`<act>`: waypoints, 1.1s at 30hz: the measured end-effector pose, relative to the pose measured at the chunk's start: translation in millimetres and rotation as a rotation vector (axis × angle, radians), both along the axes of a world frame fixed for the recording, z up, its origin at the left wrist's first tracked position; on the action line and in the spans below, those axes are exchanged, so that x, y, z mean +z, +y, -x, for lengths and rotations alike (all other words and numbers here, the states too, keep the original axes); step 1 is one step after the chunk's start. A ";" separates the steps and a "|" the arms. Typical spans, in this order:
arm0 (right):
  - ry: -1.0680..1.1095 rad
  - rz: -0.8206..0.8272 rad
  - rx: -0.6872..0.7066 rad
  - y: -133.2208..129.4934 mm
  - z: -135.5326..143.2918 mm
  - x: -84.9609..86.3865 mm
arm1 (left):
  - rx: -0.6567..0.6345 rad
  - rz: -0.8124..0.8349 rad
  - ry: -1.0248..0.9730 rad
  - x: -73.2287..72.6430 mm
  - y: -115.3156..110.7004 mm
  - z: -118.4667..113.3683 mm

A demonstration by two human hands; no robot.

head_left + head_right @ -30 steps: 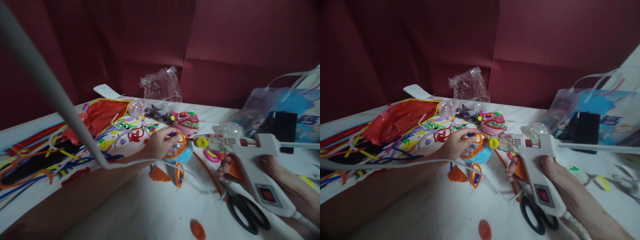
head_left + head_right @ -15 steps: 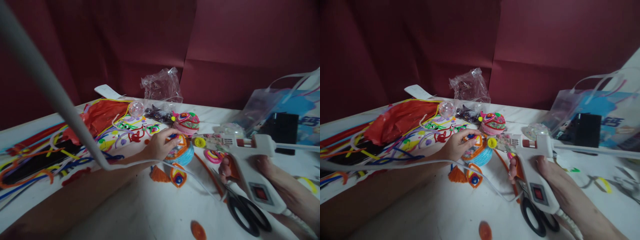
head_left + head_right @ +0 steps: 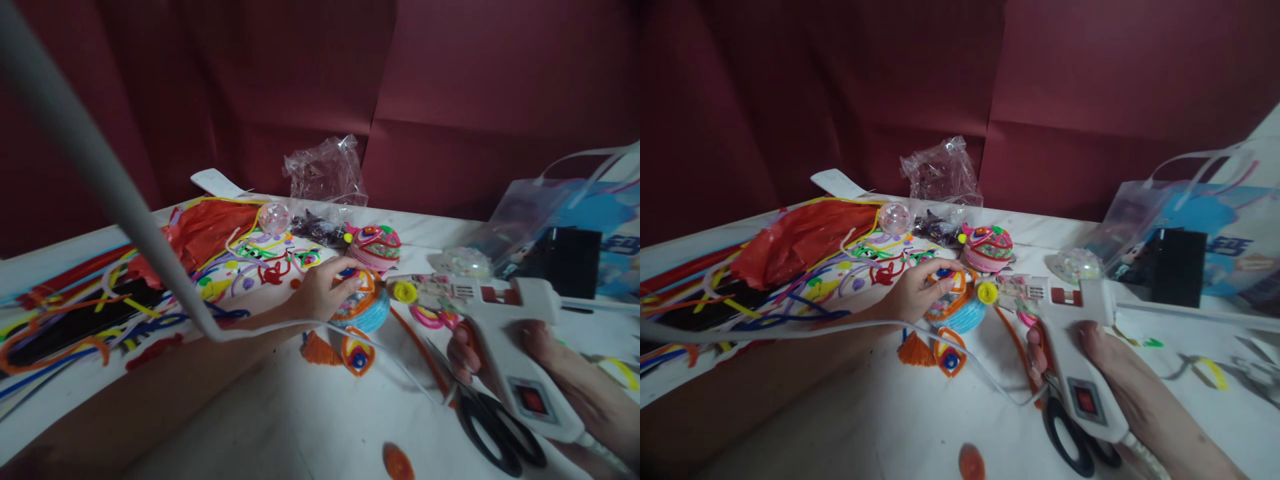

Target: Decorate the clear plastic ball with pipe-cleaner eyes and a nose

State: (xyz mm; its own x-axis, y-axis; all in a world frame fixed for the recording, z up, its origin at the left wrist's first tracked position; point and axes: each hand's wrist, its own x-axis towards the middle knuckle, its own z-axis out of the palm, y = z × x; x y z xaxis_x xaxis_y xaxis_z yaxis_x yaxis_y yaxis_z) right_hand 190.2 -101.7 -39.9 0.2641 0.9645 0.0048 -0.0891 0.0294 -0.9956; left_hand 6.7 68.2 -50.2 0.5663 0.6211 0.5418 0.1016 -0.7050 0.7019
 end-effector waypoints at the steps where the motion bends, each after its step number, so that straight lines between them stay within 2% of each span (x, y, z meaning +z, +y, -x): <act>1: 0.027 -0.006 0.017 0.4 2.6 1.0 | 0.002 0.005 0.001 0.0 0.0 0.0; 3: 0.107 -0.002 0.061 1.1 4.2 1.0 | 0.004 0.010 -0.006 0.3 0.1 0.1; 6: 0.110 -0.007 0.083 1.0 -3.8 -4.6 | -0.005 -0.007 -0.018 0.7 0.2 0.3; 12: 0.081 0.024 0.292 -3.1 -27.6 -17.8 | -0.011 -0.034 -0.034 0.6 0.9 0.0; 14: 0.099 0.035 0.264 -3.4 -24.6 -16.4 | -0.015 -0.036 -0.031 0.4 1.1 -0.3; 18: 0.172 0.008 0.109 -2.4 -13.0 -11.2 | -0.003 -0.032 -0.029 0.0 0.5 -0.2; 25: 0.091 0.036 0.256 -3.7 -26.6 -14.6 | -0.009 -0.063 -0.029 0.0 0.9 -0.3; 28: 0.110 0.046 0.200 -4.0 -22.6 -11.7 | -0.005 -0.050 -0.022 0.7 1.0 -0.5; 31: 0.143 0.062 0.083 -4.6 -18.5 -9.8 | -0.014 -0.045 -0.022 1.0 0.3 -0.4; 33: 0.109 0.052 0.129 -5.6 -19.2 -10.5 | -0.022 -0.045 -0.025 0.8 -0.1 -0.3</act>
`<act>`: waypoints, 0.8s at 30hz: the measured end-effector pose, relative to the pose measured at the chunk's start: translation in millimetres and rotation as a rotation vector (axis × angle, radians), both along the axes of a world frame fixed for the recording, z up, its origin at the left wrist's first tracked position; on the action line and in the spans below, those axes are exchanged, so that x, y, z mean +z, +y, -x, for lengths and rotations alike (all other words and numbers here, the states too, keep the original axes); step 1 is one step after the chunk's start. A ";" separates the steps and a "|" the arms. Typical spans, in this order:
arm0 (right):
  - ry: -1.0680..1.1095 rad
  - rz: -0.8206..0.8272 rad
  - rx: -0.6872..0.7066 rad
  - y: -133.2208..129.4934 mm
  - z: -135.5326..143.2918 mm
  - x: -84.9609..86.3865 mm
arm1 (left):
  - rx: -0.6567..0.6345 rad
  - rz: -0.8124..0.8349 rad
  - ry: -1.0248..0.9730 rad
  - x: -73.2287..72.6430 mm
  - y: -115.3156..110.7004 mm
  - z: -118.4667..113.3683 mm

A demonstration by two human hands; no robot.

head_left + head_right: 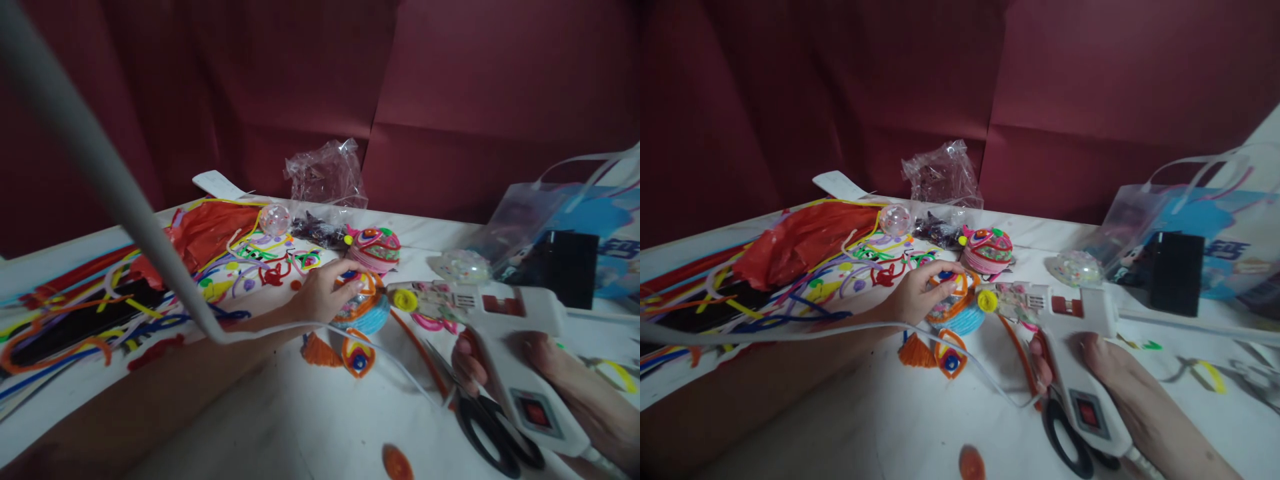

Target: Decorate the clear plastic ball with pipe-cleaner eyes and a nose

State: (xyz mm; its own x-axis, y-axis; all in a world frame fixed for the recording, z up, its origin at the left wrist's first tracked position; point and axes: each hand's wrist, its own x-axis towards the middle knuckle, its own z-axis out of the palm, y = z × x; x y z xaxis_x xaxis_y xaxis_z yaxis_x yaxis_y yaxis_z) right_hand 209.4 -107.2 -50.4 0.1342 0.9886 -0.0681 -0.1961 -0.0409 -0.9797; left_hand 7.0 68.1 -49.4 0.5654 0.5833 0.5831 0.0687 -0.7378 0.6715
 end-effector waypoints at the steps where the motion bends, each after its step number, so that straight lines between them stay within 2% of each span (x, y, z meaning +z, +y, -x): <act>1: -0.012 -0.011 0.036 -0.6 -0.8 -0.6 | -0.001 0.002 -0.002 -0.1 -0.1 0.0; 6: 0.034 -0.013 -0.049 -2.4 -5.0 -4.5 | -0.002 0.003 0.001 -0.1 0.4 0.1; 12: -0.121 -0.029 0.229 2.0 -19.7 -11.2 | -0.004 -0.002 0.001 -0.5 0.1 0.2; 17: -0.038 -0.050 0.140 1.6 -11.8 -12.5 | -0.006 0.000 -0.009 -0.2 0.0 -0.5; 21: -0.044 -0.058 0.124 1.3 -10.3 -12.6 | 0.000 -0.015 -0.007 -0.7 -0.2 -0.6; 24: -0.096 -0.072 0.019 0.7 -12.0 -10.5 | 0.008 -0.028 -0.004 0.5 -1.6 -0.7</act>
